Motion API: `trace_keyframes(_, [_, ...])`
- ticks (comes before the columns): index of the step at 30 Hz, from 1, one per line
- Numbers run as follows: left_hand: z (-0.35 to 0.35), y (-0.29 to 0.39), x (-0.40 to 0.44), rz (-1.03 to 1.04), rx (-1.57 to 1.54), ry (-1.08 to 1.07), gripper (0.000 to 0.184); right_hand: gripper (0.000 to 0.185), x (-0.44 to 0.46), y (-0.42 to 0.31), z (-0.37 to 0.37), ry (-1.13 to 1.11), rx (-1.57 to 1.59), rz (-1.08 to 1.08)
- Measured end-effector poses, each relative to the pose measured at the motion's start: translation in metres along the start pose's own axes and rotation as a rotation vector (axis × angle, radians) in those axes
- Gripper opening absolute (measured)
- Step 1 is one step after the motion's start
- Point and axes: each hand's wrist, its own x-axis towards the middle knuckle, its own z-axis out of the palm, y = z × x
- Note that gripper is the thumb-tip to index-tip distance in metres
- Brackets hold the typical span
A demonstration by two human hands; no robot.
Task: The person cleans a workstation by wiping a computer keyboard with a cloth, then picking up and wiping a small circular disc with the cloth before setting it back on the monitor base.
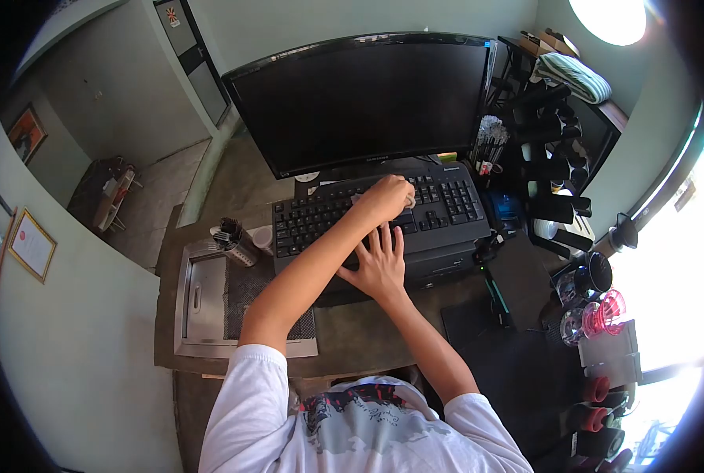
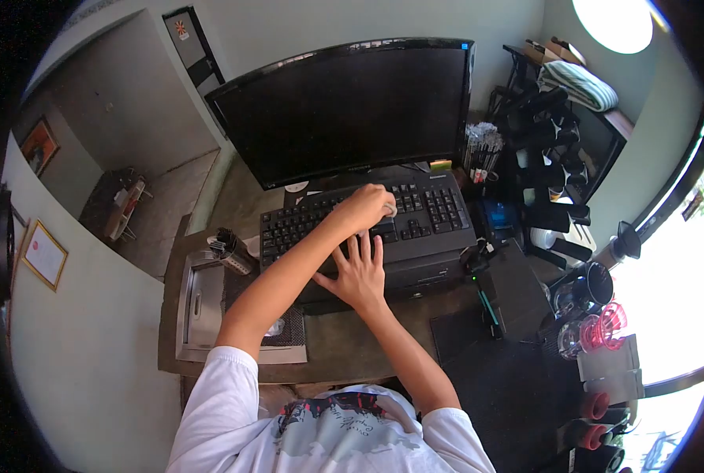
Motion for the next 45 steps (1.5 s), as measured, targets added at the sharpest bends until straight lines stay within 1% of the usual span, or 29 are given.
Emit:
trace_keyframes(5, [-0.003, -0.003, -0.012, -0.018, -0.055, -0.052, 0.017, 0.070, -0.001, 0.001, 0.000, -0.002, -0.004, 0.009])
trace_keyframes(8, [-0.013, 0.001, -0.023, -0.019, 0.087, -0.113, 0.015, 0.069, 0.000, -0.001, -0.001, 0.012, 0.018, 0.015])
trace_keyframes(11, [-0.010, 0.002, -0.019, 0.017, 0.156, -0.117, 0.015, 0.070, 0.001, -0.001, -0.002, 0.022, 0.014, 0.006])
trace_keyframes(13, [-0.006, 0.000, -0.017, 0.023, 0.189, -0.108, 0.015, 0.069, 0.000, 0.000, -0.001, 0.007, 0.009, 0.004])
trace_keyframes(16, [0.004, 0.003, -0.010, 0.132, 0.109, 0.013, 0.015, 0.069, 0.000, 0.000, 0.001, -0.019, 0.000, 0.009])
trace_keyframes(21, [0.000, -0.003, -0.018, 0.134, 0.129, -0.012, 0.014, 0.071, 0.000, 0.000, 0.000, 0.010, 0.005, 0.008])
trace_keyframes(24, [-0.009, -0.001, -0.026, -0.023, 0.206, -0.102, 0.014, 0.071, 0.000, -0.002, 0.001, 0.028, 0.024, 0.014])
trace_keyframes(25, [-0.007, -0.002, -0.025, -0.023, 0.206, -0.103, 0.014, 0.071, -0.001, -0.002, 0.002, 0.025, 0.021, 0.015])
trace_keyframes(28, [0.003, 0.000, -0.020, 0.128, 0.271, -0.003, 0.014, 0.071, -0.001, 0.000, 0.003, 0.019, 0.013, 0.011])
trace_keyframes(33, [0.007, 0.004, -0.015, 0.127, 0.145, 0.009, 0.015, 0.069, -0.001, 0.002, 0.003, 0.004, 0.000, 0.004])
trace_keyframes(36, [-0.002, 0.002, -0.027, 0.043, 0.316, -0.041, 0.016, 0.069, -0.001, -0.001, 0.001, 0.014, 0.017, 0.009])
trace_keyframes(37, [-0.004, 0.002, -0.030, 0.042, 0.316, -0.045, 0.016, 0.069, 0.000, -0.002, 0.000, 0.021, 0.019, 0.010])
trace_keyframes(41, [-0.009, 0.003, -0.029, 0.041, 0.228, -0.047, 0.016, 0.070, 0.001, -0.001, -0.001, 0.035, 0.021, 0.005])
trace_keyframes(44, [0.005, 0.005, -0.023, 0.107, 0.001, -0.059, 0.018, 0.071, 0.000, 0.000, 0.003, 0.027, 0.037, 0.006])
trace_keyframes(45, [0.004, 0.006, -0.024, 0.105, 0.000, -0.058, 0.018, 0.071, -0.001, 0.000, 0.003, 0.021, 0.037, 0.004])
